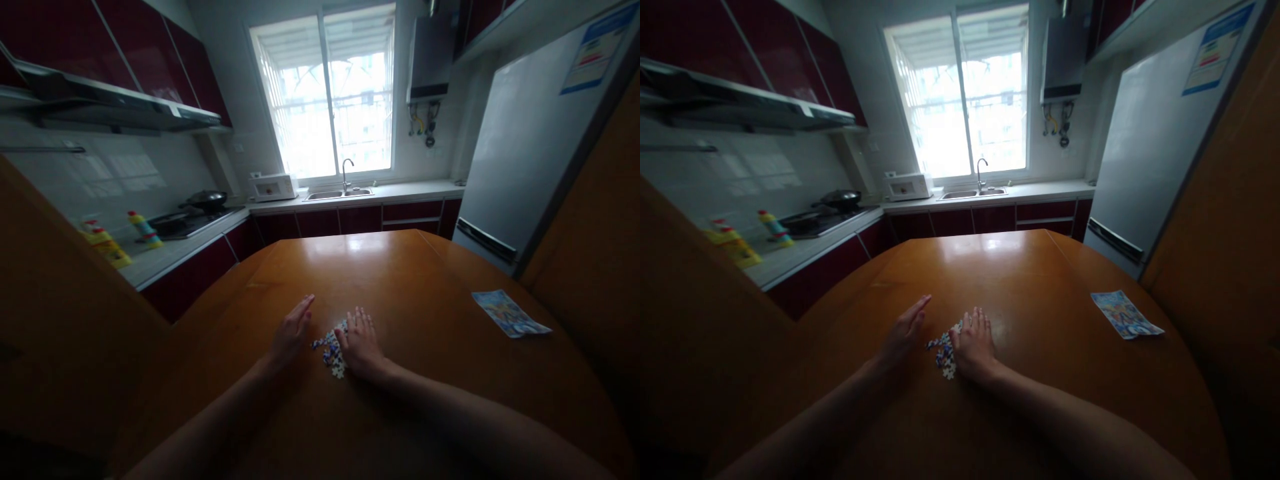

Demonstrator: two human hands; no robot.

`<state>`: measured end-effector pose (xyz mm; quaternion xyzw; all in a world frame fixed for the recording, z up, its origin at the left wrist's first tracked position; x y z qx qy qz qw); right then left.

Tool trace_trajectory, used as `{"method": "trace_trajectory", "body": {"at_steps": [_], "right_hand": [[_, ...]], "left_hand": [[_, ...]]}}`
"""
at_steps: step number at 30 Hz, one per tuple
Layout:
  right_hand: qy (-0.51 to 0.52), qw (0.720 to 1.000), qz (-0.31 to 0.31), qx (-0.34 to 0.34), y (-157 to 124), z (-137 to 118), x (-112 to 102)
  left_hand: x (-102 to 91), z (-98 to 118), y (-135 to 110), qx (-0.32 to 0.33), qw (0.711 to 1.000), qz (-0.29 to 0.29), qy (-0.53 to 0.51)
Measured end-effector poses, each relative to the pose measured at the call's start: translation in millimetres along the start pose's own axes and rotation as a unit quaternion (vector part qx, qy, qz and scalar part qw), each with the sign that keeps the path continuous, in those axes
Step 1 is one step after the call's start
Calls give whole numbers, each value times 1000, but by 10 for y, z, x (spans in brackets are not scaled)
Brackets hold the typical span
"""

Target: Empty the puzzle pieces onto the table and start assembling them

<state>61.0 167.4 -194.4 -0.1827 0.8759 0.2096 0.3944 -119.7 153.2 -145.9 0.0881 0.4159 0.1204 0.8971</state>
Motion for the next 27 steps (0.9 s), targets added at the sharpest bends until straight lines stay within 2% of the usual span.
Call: {"method": "trace_trajectory", "body": {"at_steps": [4, 8, 15, 19, 21, 23, 27], "right_hand": [[-2, 1000, -18, 3, -35, -326, 223], [5, 999, -39, -18, 47, -665, 511], [5, 998, -49, -44, 395, -1275, 1029], [57, 996, -34, -62, 541, -1510, 1199], [130, 989, -5, -71, 603, -1530, 1199], [215, 973, 29, -77, 678, -1472, 1141], [294, 952, 57, -62, 849, -1194, 963]], "left_hand": [[-413, -200, -71, -42, 998, 46, -27], [-746, -393, -130, -72, 993, 84, -48], [-1052, -822, -209, -128, 981, 130, -68], [-1209, -997, -163, -156, 972, 152, -83], [-1234, -1072, -162, -173, 970, 151, -80], [-1170, -1110, -206, -175, 975, 122, -59], [-848, -1015, -491, -125, 991, 27, 46]]}}
Point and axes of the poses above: each hand's wrist, its own y-axis towards the middle knuckle, its own x-axis out of the palm, z = x × y, the point moved 8 cm from there along y, towards the middle knuckle, and after that the axes turned 12 degrees about -x, right-handed, at the moved point
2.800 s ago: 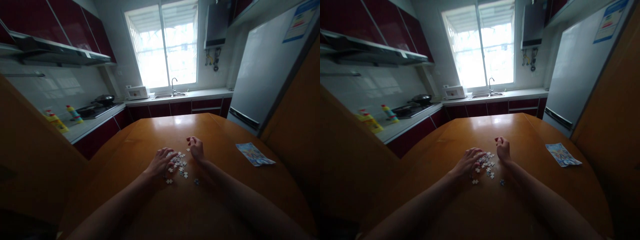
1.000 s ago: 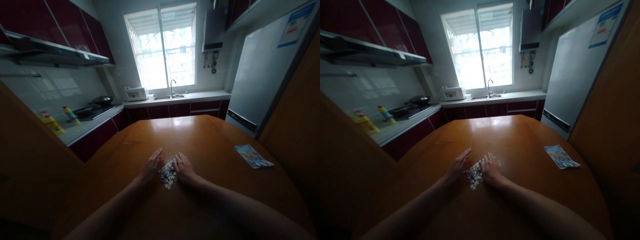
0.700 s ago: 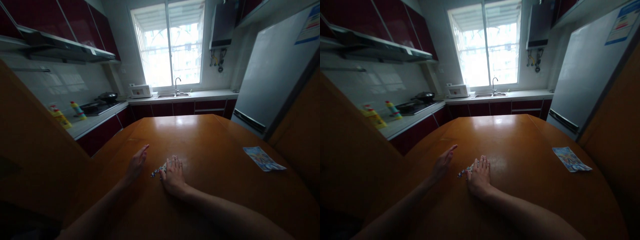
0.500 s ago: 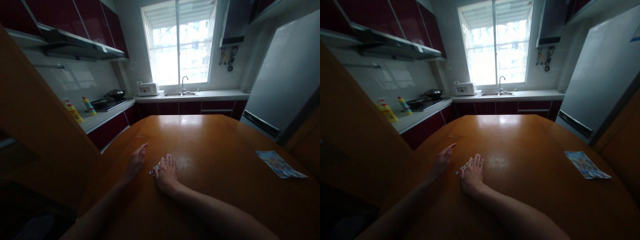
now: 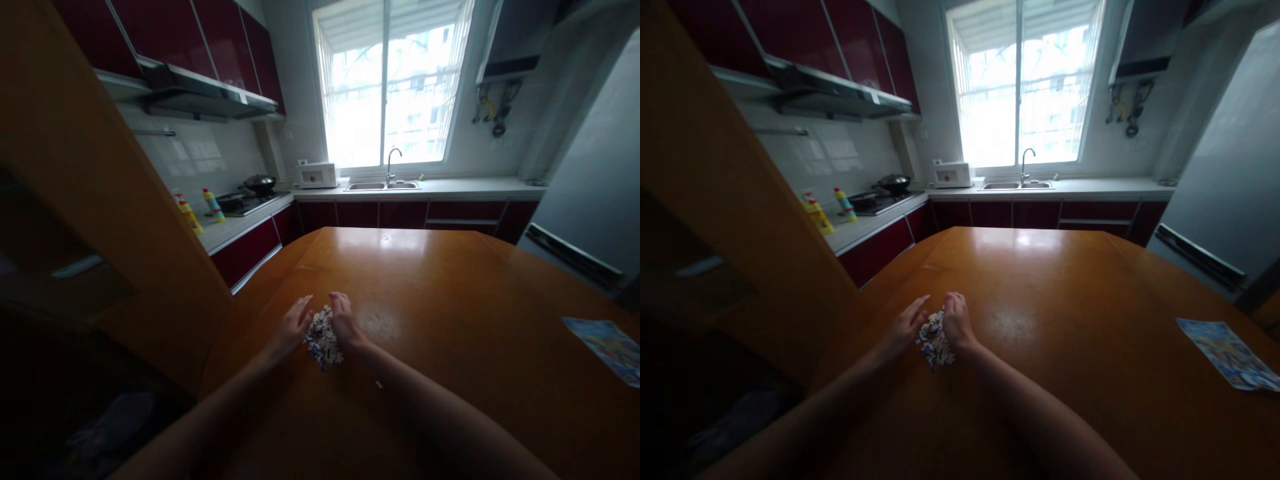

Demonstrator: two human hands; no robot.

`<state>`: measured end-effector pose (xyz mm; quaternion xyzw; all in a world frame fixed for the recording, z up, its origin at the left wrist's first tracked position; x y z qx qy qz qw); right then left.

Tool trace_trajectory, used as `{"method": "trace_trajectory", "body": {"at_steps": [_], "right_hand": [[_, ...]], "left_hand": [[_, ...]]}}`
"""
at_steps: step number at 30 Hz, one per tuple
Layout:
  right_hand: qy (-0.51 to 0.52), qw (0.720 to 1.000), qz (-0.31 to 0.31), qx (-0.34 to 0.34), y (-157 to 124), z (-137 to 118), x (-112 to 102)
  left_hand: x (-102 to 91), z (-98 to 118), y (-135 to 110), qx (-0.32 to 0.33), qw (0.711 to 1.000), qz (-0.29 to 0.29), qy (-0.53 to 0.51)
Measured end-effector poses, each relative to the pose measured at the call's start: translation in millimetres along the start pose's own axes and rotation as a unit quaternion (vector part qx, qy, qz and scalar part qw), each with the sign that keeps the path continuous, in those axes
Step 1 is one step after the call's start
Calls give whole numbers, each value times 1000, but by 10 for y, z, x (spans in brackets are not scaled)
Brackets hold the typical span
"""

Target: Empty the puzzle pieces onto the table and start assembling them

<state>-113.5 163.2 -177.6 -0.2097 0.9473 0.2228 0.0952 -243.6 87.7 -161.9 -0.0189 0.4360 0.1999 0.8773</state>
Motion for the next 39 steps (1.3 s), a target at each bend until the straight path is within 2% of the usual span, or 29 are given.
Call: {"method": "trace_trajectory", "body": {"at_steps": [4, 6, 8, 13, 16, 19, 22, 24, 26, 28, 29, 31, 33, 35, 37, 39], "right_hand": [[45, 998, 35, 19, 66, 139, -394], [59, 997, 53, 14, 38, 163, -645], [66, 995, 70, 1, -25, 167, -942], [33, 993, 94, -56, -346, 93, -1786], [-26, 993, 82, -78, -643, 49, -2242], [-96, 988, 76, -89, -920, 67, -2671], [-158, 980, 100, -75, -1100, 197, -3144], [-199, 971, 117, -58, -1172, 326, -3481], [-260, 955, 131, -49, -1247, 444, -3825], [-341, 930, 129, -38, -1355, 556, -4136], [-392, 911, 126, -22, -1429, 618, -4277], [-504, 853, 131, 34, -1614, 736, -4521], [-564, 813, 113, 92, -1779, 850, -4598], [-566, 811, 84, 122, -1871, 915, -4456], [-540, 832, 56, 115, -1879, 862, -4095], [-488, 869, 15, 84, -1840, 685, -3554]], "left_hand": [[335, 201, -395, 62, 988, -63, 124], [451, 323, -470, 85, 978, -83, 169], [493, 385, -410, 79, 974, -88, 196], [448, 402, -29, 47, 970, -97, 217], [444, 552, -19, 75, 967, -80, 229], [571, 923, -321, 163, 958, -65, 228], [870, 1277, -704, 247, 933, -132, 225], [1021, 1370, -801, 262, 920, -172, 237], [1051, 1322, -713, 244, 920, -172, 252], [969, 1178, -507, 225, 928, -134, 265], [910, 1073, -380, 212, 931, -111, 275], [795, 822, -124, 173, 937, -72, 296], [700, 627, 67, 152, 940, -38, 302], [649, 547, 155, 148, 945, -17, 290], [643, 636, 126, 167, 950, -3, 265], [652, 878, 3, 194, 954, 23, 229]]}}
Point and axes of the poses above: each hand's wrist, its own y-axis towards the middle knuckle, its own x-axis out of the palm, z = x × y, the point moved 8 cm from there along y, towards the middle knuckle, and after that the axes turned 12 degrees about -x, right-handed, at the moved point
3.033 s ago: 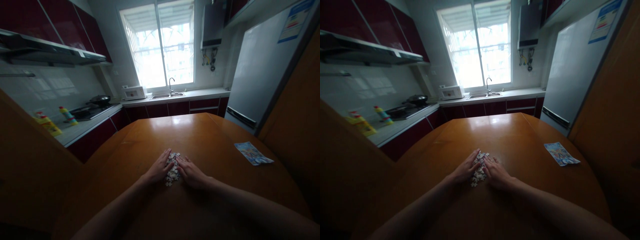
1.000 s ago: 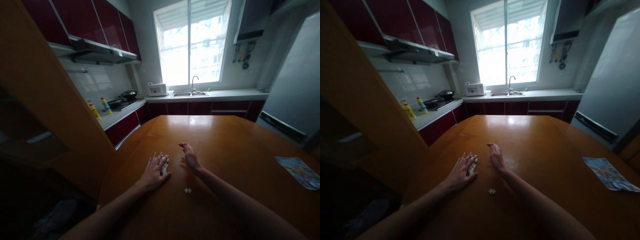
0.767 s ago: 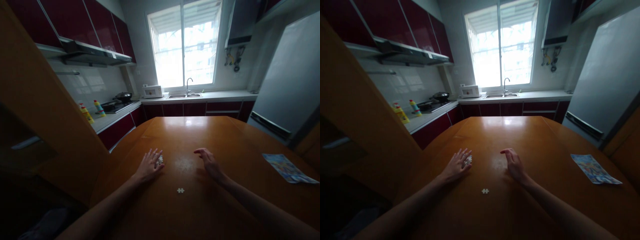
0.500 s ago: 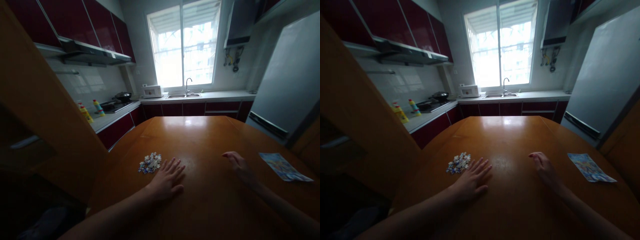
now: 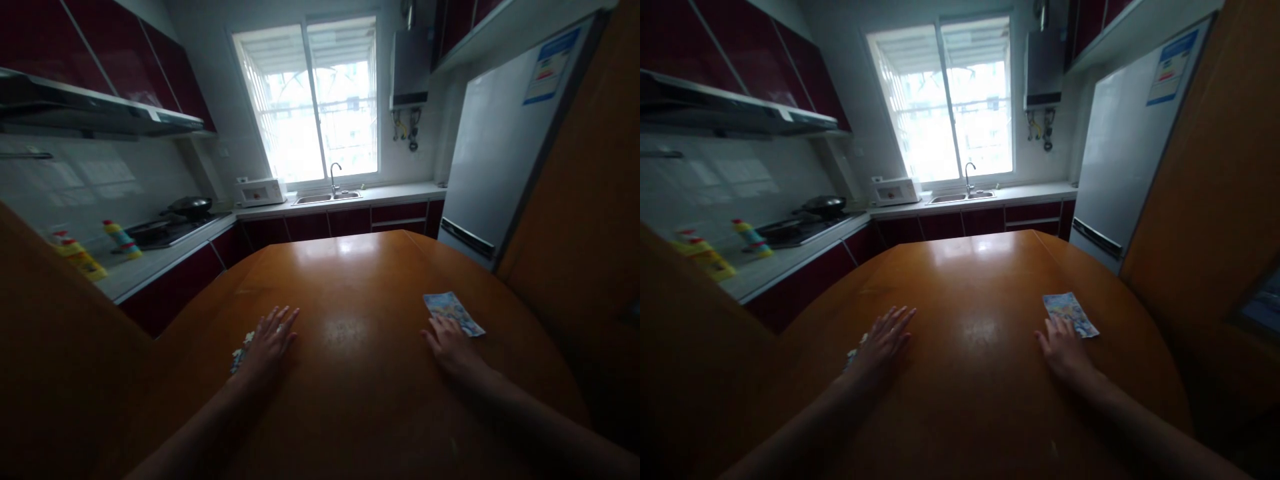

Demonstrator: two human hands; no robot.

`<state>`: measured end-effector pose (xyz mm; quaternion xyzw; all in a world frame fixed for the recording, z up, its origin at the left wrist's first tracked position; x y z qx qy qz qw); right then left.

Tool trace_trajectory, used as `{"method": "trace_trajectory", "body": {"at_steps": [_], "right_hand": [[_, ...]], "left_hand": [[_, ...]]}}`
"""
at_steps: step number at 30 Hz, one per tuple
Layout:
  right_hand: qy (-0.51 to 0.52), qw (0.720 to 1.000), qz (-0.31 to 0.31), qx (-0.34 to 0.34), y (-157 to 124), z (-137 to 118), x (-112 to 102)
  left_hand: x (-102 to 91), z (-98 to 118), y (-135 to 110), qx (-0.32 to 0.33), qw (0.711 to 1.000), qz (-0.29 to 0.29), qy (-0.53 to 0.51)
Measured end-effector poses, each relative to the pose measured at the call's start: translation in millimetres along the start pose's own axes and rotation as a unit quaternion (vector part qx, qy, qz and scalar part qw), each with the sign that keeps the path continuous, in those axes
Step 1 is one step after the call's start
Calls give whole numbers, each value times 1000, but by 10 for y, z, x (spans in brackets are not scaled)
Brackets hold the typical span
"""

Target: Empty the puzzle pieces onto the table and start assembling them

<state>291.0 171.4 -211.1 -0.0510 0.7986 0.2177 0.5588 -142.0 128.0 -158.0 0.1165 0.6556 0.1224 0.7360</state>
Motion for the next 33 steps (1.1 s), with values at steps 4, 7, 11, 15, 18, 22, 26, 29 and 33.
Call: {"method": "trace_trajectory", "body": {"at_steps": [4, 7, 11, 15, 18, 22, 26, 29, 33], "right_hand": [[201, 961, -59, -183, -166, -1409, 30], [306, 905, -54, -290, -267, -2059, -191], [345, 900, 6, -267, -93, -1992, -273], [343, 916, 43, -205, 160, -1675, -77], [341, 916, 57, -203, 277, -1632, 23], [347, 912, 73, -205, 379, -1657, 124], [335, 914, 87, -211, 409, -1642, 191], [274, 924, 54, -261, 334, -1757, 159], [202, 916, -52, -342, 132, -2047, 117]], "left_hand": [[-122, 770, -151, 54, 995, -2, -88], [-42, 1244, -348, 81, 986, -68, -125], [85, 1424, -529, 82, 983, -120, -113], [118, 1319, -514, 82, 980, -134, -122], [121, 1231, -472, 86, 973, -138, -166], [123, 1175, -458, 90, 955, -149, -240], [37, 1042, -385, 23, 973, -95, -209], [-56, 914, -339, -49, 988, -41, -138], [-24, 911, -371, -51, 986, -72, -138]]}}
Point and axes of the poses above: each hand's wrist, its own y-axis towards the middle knuckle, its own x-axis out of the palm, z = x × y, the point moved 8 cm from there along y, towards the middle knuckle, and after that the axes turned 12 degrees about -x, right-handed, at the moved point
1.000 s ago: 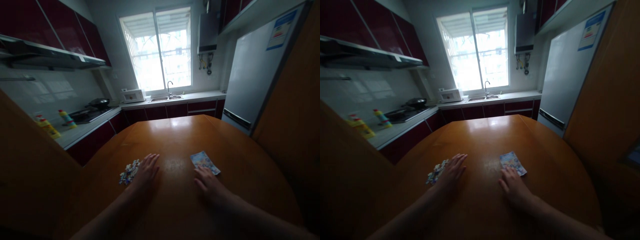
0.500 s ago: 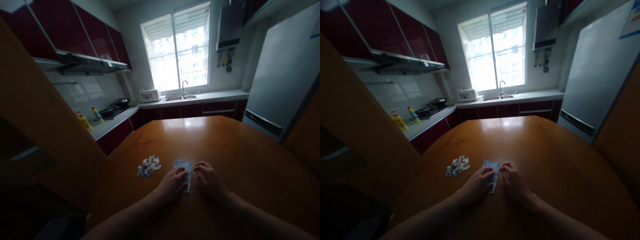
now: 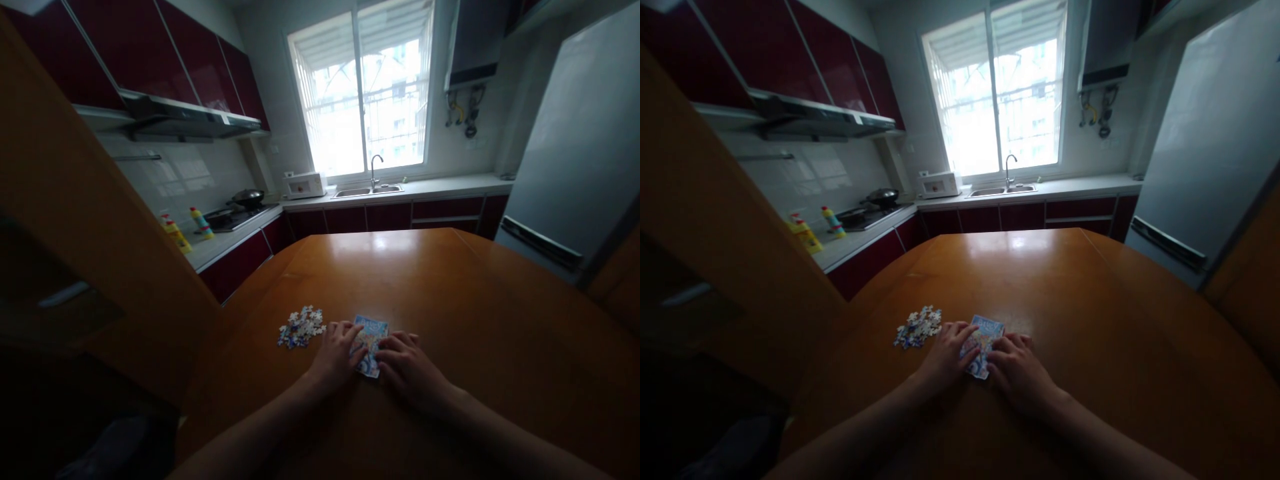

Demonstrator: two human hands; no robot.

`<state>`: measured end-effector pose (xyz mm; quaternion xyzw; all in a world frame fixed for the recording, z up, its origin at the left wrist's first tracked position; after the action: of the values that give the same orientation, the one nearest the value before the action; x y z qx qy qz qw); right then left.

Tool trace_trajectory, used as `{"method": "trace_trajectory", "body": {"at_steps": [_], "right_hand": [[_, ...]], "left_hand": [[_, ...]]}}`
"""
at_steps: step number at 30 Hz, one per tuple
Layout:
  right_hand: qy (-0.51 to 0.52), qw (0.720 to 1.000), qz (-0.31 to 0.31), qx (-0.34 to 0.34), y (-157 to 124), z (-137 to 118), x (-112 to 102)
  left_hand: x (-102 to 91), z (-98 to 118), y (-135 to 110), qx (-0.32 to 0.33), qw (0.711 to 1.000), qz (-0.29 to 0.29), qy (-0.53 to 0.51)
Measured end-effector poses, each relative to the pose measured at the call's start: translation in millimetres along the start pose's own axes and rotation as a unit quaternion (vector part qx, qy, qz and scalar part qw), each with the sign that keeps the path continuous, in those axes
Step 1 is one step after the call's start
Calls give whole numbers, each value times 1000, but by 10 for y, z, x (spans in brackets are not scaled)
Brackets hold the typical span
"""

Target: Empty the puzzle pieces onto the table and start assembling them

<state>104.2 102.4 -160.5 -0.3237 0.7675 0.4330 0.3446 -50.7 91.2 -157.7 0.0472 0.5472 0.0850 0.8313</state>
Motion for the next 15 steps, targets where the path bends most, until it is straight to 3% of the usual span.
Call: {"method": "trace_trajectory", "body": {"at_steps": [5, 10, 15], "right_hand": [[-11, 998, -58, -23, -9, -235, 55], [-53, 997, -62, -12, -64, -258, 120], [-53, 996, -68, -23, -93, -301, 167]], "left_hand": [[41, -58, -16, -11, 998, -15, -61], [66, -95, -11, -36, 997, -24, -69], [70, -115, 11, -51, 986, -35, -153]]}}
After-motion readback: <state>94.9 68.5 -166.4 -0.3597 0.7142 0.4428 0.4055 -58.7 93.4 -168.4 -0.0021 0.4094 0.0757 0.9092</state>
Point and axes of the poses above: each hand's wrist, its own y-axis towards the middle knuckle, its own x-axis out of the palm, z = x × y, the point moved 8 cm from there along y, towards the middle knuckle, and after that the axes turned 12 degrees about -x, right-handed, at the moved point
